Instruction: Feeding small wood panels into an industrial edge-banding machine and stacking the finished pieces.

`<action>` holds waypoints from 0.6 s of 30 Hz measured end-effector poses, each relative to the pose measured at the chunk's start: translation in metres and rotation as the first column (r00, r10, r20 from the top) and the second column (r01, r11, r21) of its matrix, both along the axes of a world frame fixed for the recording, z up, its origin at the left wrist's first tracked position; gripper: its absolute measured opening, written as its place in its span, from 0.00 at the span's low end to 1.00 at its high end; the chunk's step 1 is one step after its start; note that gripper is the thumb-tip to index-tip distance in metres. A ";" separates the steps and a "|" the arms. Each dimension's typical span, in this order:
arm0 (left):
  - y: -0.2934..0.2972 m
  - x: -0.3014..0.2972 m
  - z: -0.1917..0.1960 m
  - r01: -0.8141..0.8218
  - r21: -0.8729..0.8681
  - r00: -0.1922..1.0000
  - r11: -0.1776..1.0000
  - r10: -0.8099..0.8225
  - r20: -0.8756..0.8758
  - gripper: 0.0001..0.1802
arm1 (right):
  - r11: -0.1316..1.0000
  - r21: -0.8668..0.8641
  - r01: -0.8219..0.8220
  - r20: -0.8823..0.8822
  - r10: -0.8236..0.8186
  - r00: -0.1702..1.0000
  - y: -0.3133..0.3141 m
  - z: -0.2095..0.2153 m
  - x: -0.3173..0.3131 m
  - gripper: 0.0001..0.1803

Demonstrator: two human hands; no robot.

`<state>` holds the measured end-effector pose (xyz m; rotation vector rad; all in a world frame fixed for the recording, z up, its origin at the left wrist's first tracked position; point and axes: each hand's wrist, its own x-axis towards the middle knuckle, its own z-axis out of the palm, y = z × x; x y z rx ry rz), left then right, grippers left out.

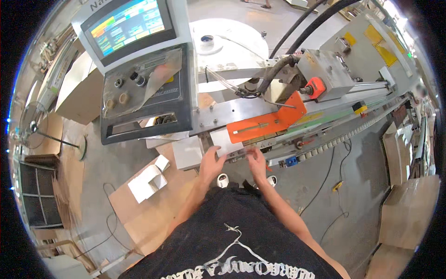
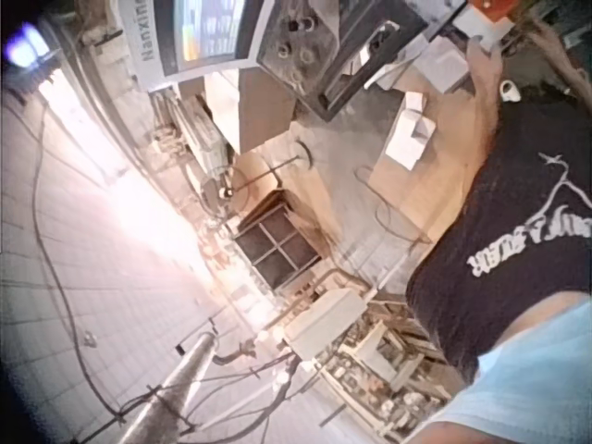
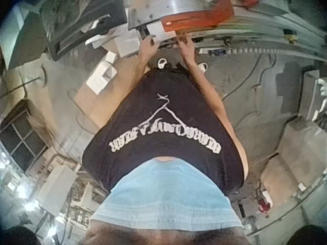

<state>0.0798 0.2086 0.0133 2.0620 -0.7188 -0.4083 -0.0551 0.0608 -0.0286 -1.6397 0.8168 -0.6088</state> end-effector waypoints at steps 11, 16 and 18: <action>0.002 -0.005 -0.008 -0.005 -0.061 0.950 0.998 -0.014 -0.313 0.20 | 0.745 0.655 -0.129 0.245 -0.048 0.968 0.023 -0.009 0.021 0.18; 0.002 0.002 -0.009 -0.023 -0.210 0.822 0.978 -0.101 -0.560 0.18 | 0.674 0.735 -0.080 0.335 -0.258 0.906 0.027 -0.004 0.020 0.17; -0.011 -0.001 -0.002 0.029 -0.202 0.772 0.979 -0.150 -0.617 0.17 | 0.633 0.774 -0.026 0.320 -0.355 0.879 0.020 0.000 0.019 0.15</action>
